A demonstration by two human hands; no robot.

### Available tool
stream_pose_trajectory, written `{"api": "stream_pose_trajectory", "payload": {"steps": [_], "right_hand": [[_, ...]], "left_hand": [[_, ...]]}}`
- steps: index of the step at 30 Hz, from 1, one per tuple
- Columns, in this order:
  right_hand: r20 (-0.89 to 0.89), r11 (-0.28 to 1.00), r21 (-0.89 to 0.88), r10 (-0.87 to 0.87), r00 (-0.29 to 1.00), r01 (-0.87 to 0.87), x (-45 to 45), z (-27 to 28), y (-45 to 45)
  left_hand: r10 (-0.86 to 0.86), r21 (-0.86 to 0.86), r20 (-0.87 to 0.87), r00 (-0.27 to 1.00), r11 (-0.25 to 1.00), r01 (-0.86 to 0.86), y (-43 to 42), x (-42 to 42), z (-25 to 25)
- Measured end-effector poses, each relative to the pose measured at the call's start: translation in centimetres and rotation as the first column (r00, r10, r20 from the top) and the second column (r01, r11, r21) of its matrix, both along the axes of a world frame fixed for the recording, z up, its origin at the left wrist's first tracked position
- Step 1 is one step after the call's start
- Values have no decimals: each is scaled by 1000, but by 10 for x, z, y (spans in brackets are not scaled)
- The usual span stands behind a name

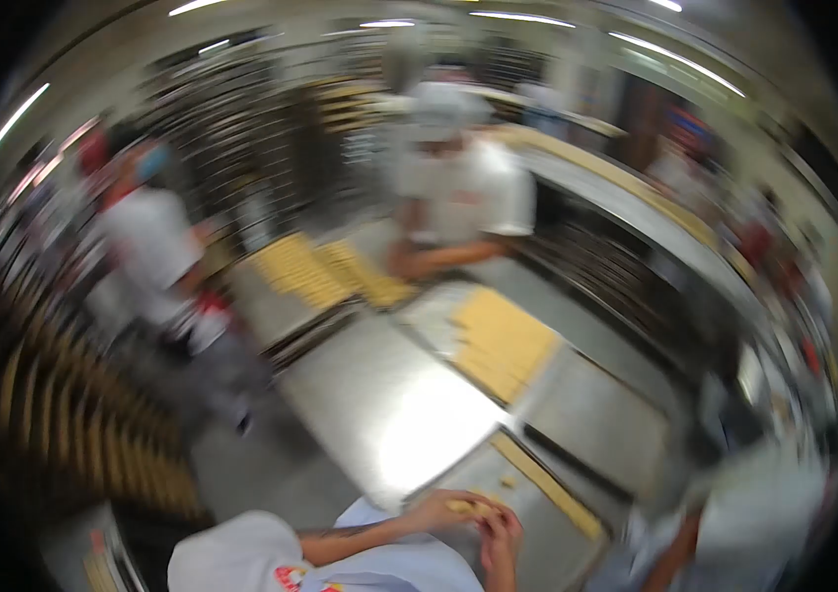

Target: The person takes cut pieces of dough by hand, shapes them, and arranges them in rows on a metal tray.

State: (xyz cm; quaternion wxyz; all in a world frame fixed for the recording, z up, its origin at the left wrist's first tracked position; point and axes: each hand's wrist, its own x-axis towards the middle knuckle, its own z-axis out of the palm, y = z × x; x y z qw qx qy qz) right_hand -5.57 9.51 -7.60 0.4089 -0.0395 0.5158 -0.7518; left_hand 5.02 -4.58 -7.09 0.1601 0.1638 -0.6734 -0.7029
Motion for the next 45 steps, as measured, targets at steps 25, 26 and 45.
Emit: {"api": "stream_pose_trajectory", "payload": {"steps": [25, 26, 45], "right_hand": [[-191, 930, 62, 368, 910, -363, -23, -17, -35], [-156, 921, 57, 391, 907, -387, -21, -6, -38], [-233, 974, 31, 224, 946, -224, 16, 12, 2]], "left_hand": [[328, -107, 189, 926, 944, -312, 2, 22, 0], [333, -118, 147, 932, 941, -318, 1, 22, 1], [367, -166, 65, 928, 921, -352, 35, 19, -22]]}}
